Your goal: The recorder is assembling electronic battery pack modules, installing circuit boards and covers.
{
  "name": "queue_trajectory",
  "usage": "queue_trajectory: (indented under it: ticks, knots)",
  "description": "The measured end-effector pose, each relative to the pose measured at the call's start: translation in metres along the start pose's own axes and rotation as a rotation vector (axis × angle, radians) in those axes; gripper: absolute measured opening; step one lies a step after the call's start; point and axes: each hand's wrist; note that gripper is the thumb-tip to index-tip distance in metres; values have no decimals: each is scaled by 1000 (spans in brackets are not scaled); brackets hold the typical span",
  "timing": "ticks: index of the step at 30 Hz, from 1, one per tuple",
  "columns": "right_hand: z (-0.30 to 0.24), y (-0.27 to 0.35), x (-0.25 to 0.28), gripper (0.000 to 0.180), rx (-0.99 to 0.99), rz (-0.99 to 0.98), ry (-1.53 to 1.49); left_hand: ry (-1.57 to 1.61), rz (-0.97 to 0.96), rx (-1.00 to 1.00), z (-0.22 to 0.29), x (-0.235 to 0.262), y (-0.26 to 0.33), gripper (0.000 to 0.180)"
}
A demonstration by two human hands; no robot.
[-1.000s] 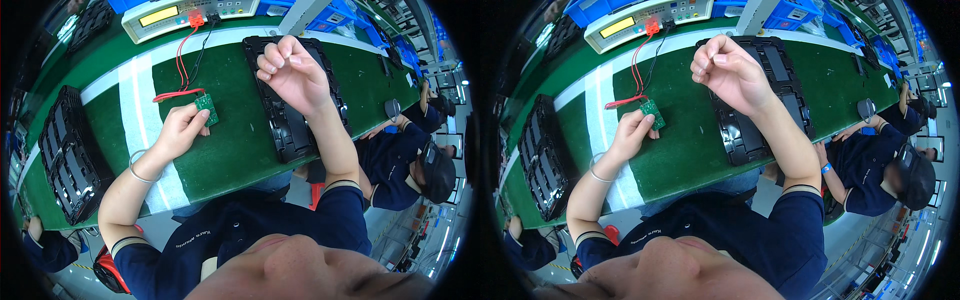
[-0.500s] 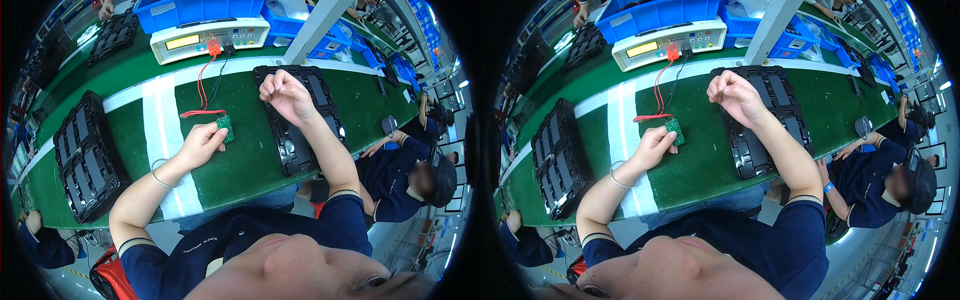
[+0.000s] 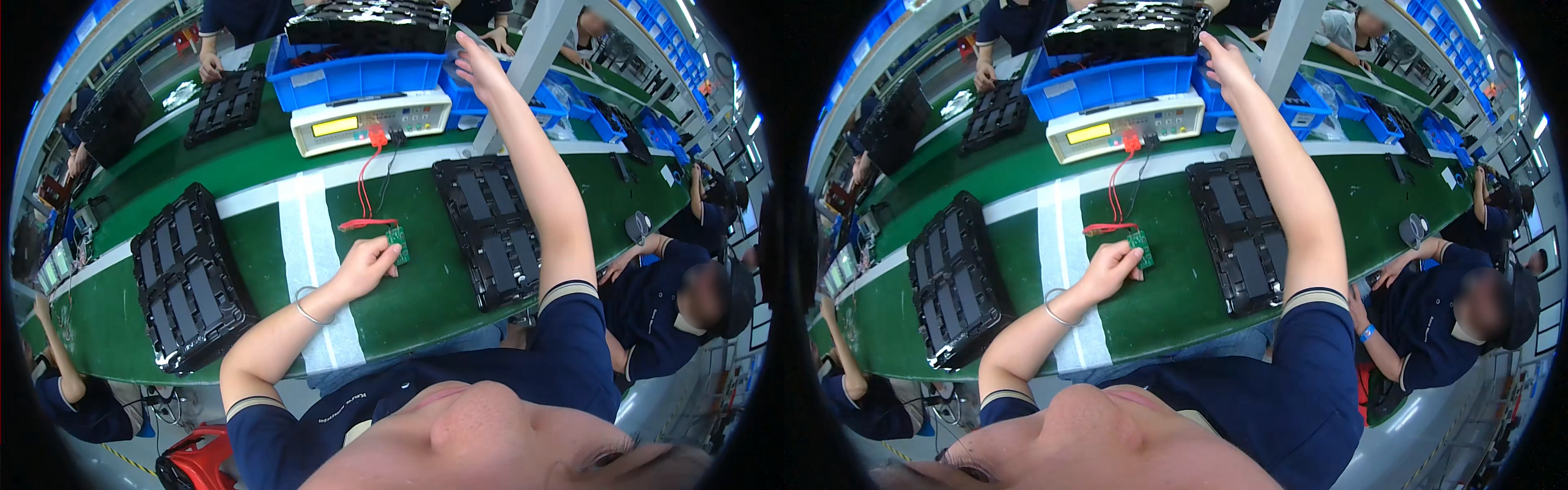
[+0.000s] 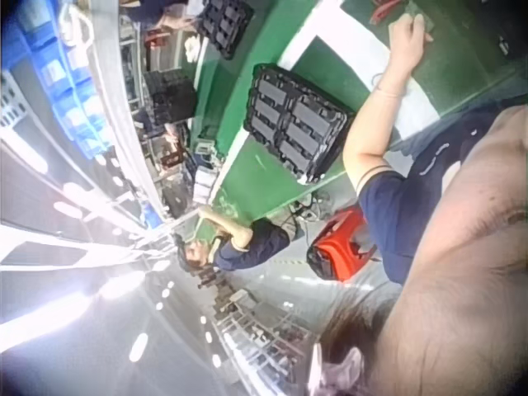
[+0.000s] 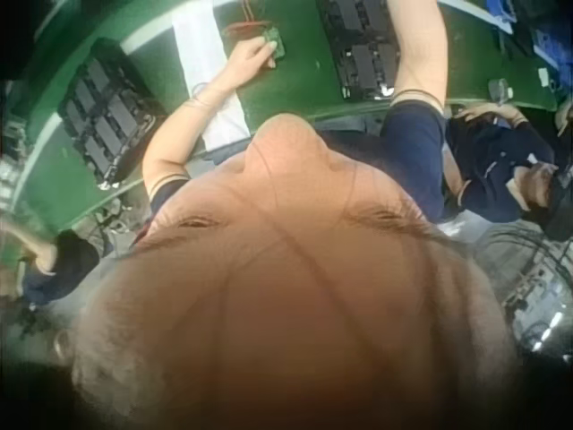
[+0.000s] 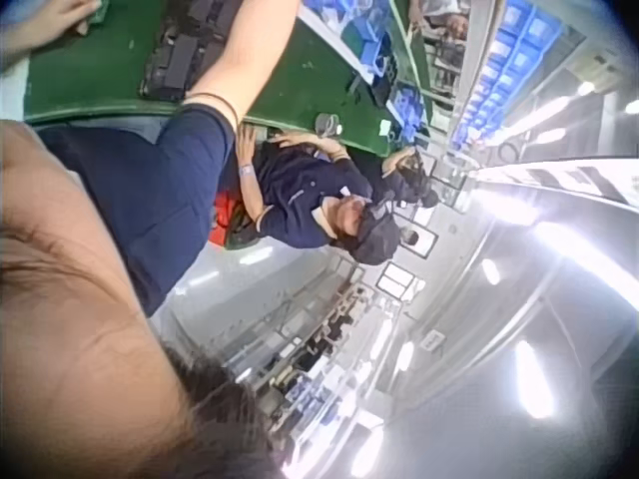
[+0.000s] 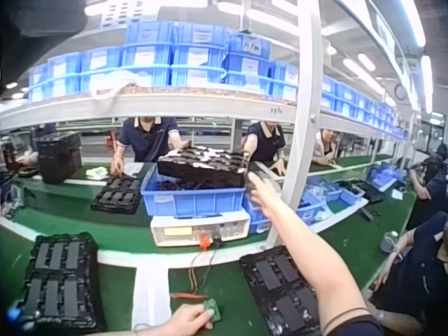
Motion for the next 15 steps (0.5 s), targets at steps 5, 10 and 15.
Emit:
queue_trajectory:
  ticks: [5, 10, 15]
  knots:
    - [-4, -79, -15, 74, -185, 249, 34, 17, -15, 7, -1, 2, -1, 25]
    - [17, -135, 19, 37, -272, -74, -354, 11, -16, -33, 0, 4, -4, 30]
    - [10, -140, 8, 15, -183, -100, -333, 43, -21, -34, 1, 7, 0, 30]
Point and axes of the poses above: each hand's wrist, its own y-axis away from the middle knuckle, its own x-axis out of the back of the hand, z = x × y, and after that the axes turned 11 degrees about -z, right-handed
